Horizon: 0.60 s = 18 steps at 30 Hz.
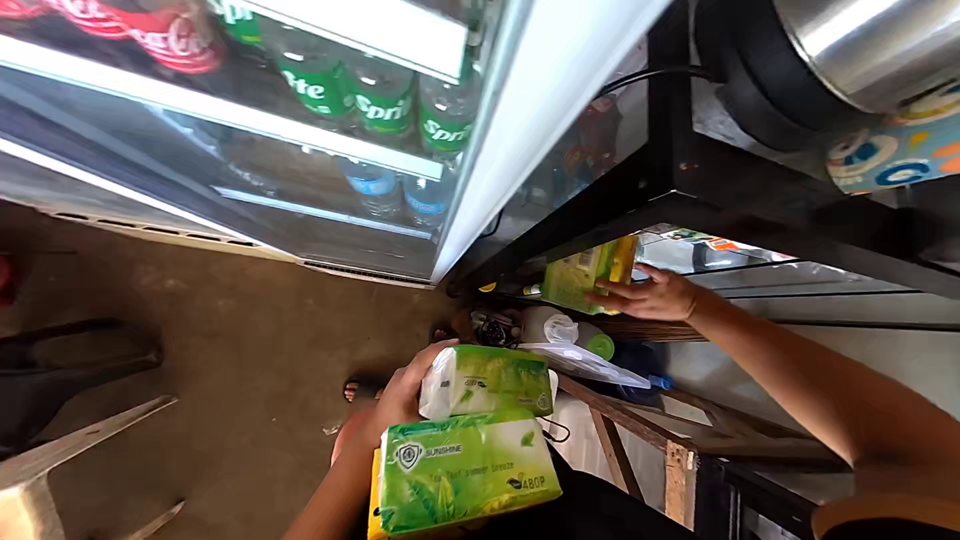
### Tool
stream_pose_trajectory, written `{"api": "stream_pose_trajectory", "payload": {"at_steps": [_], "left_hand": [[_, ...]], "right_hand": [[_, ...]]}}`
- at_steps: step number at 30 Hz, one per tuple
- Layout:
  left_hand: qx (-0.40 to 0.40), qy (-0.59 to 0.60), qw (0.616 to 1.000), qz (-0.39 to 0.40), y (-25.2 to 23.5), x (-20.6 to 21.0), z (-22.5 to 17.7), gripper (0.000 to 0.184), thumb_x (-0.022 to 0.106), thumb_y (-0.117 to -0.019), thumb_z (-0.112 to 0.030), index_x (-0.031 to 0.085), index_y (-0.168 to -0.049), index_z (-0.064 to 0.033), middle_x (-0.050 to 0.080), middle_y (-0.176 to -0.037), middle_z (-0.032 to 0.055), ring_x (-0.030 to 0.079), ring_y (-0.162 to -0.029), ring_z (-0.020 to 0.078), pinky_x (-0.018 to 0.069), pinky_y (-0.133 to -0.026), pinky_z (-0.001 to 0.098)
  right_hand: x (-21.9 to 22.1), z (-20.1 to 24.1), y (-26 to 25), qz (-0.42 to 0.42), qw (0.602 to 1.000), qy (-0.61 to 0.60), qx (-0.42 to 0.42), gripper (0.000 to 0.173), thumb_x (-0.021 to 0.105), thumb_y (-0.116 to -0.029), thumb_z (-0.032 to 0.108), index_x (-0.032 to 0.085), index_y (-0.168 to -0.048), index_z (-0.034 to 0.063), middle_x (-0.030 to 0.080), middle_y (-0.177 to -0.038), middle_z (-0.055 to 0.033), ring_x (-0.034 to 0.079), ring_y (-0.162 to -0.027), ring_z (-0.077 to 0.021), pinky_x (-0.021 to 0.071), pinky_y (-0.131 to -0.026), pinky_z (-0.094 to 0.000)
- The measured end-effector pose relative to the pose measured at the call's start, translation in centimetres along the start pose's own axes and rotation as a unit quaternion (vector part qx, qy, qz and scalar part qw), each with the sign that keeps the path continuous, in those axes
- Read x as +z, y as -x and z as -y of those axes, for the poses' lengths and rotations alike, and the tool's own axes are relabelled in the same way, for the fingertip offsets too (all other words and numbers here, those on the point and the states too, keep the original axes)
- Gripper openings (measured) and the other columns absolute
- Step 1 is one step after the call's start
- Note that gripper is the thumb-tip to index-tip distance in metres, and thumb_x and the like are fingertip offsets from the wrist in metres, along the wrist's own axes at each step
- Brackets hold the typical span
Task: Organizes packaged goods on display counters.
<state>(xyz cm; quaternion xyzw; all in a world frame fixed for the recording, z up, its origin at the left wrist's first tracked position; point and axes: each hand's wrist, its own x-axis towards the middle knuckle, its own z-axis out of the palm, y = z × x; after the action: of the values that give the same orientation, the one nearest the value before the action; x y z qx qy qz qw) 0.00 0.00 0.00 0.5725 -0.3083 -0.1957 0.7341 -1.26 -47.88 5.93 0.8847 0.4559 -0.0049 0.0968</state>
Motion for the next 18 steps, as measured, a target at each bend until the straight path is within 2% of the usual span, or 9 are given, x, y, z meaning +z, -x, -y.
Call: {"api": "stream_pose_trajectory", "payload": {"at_steps": [2,4,7,10,13,14,15,17,18], "left_hand": [[0.01,0.0,1.0,-0.001,0.8,-0.8,-0.2,0.066,0.07,-0.0962,-0.029,0.042,-0.153,-0.0094,0.062,-0.139,-0.0004,0.058,-0.123,-0.0014,0.0483,-0.107,0.0231],[0.014,0.005,1.0,-0.011,2.0,-1.8,-0.6,0.066,0.072,-0.0946,-0.028,0.044,-0.151,-0.0057,0.064,-0.137,0.0041,0.061,-0.122,0.0025,0.05,-0.107,0.0265],[-0.001,0.004,1.0,-0.028,4.9,-4.0,-1.5,0.066,0.073,-0.0933,-0.026,0.046,-0.148,-0.0007,0.066,-0.133,0.0099,0.064,-0.119,0.0071,0.0525,-0.105,0.0305],[-0.013,-0.005,0.998,-0.062,8.7,-6.6,-3.1,0.062,0.073,-0.0929,-0.021,0.049,-0.145,0.0028,0.068,-0.128,0.013,0.066,-0.115,0.0084,0.0533,-0.103,0.0311],[-0.003,-0.028,0.995,-0.095,13.2,-9.5,-5.0,0.062,0.072,-0.0918,-0.017,0.049,-0.144,0.0064,0.066,-0.131,0.0177,0.065,-0.117,0.0116,0.0518,-0.104,0.0323],[-0.002,-0.043,0.993,-0.108,14.9,-10.7,-5.8,0.062,0.072,-0.0913,-0.017,0.049,-0.143,0.0076,0.066,-0.131,0.0194,0.066,-0.117,0.0136,0.0521,-0.104,0.0337],[0.003,-0.06,0.991,-0.121,16.8,-12.0,-6.5,0.063,0.073,-0.0912,-0.017,0.049,-0.143,0.0079,0.065,-0.13,0.0203,0.065,-0.117,0.0151,0.0523,-0.104,0.0348],[0.017,-0.092,0.984,-0.154,21.1,-14.1,-7.7,0.066,0.075,-0.0899,-0.021,0.049,-0.143,0.007,0.065,-0.132,0.0209,0.065,-0.12,0.018,0.0517,-0.106,0.0373],[0.027,-0.098,0.979,-0.176,23.3,-15.1,-8.3,0.069,0.077,-0.0882,-0.022,0.048,-0.144,0.0074,0.064,-0.133,0.0216,0.064,-0.122,0.0194,0.051,-0.107,0.0385]], "right_hand": [[1.8,4.5,0.4,-0.032,0.999,0.03,0.032,0.044,0.048,-0.1057,0.008,0.054,-0.148,0.0206,0.061,-0.146,0.0039,0.057,-0.133,-0.0138,0.035,-0.115,-0.0452],[4.0,9.3,-0.2,-0.059,0.996,0.008,0.07,0.037,0.047,-0.1074,0.012,0.061,-0.14,0.0212,0.055,-0.152,0.0083,0.045,-0.144,-0.0114,0.0202,-0.123,-0.0474],[7.1,18.4,-3.1,-0.11,0.981,-0.063,0.15,0.022,0.051,-0.1056,0.019,0.071,-0.114,0.0247,0.059,-0.147,0.0051,0.045,-0.145,-0.0164,0.0171,-0.123,-0.0537],[7.2,25.9,-9.2,-0.149,0.953,-0.138,0.224,0.021,0.044,-0.1078,0.024,0.065,-0.112,0.0242,0.059,-0.146,0.0011,0.042,-0.145,-0.0149,0.0137,-0.123,-0.0511],[3.4,30.3,-18.6,-0.189,0.901,-0.227,0.319,0.023,0.057,-0.0956,0.019,0.073,-0.102,0.0047,0.07,-0.126,-0.0215,0.064,-0.124,-0.0362,0.0288,-0.11,-0.0678],[1.7,31.2,-21.9,-0.148,0.878,-0.271,0.365,0.028,0.058,-0.0948,0.018,0.072,-0.106,-0.0033,0.068,-0.127,-0.0257,0.063,-0.124,-0.0401,0.0273,-0.111,-0.069],[-0.7,31.6,-25.5,-0.069,0.848,-0.336,0.405,0.037,0.057,-0.0959,0.014,0.067,-0.12,-0.0132,0.063,-0.133,-0.0313,0.059,-0.128,-0.0461,0.025,-0.112,-0.0713],[-2.4,33.0,-31.6,0.008,0.799,-0.397,0.451,0.044,0.049,-0.1027,0.012,0.055,-0.136,-0.0165,0.055,-0.142,-0.0329,0.05,-0.137,-0.0482,0.0168,-0.118,-0.0716],[-2.5,34.0,-34.3,-0.003,0.804,-0.38,0.457,0.044,0.047,-0.1043,0.013,0.056,-0.135,-0.0162,0.057,-0.14,-0.0321,0.051,-0.136,-0.0468,0.019,-0.119,-0.0679]]}}
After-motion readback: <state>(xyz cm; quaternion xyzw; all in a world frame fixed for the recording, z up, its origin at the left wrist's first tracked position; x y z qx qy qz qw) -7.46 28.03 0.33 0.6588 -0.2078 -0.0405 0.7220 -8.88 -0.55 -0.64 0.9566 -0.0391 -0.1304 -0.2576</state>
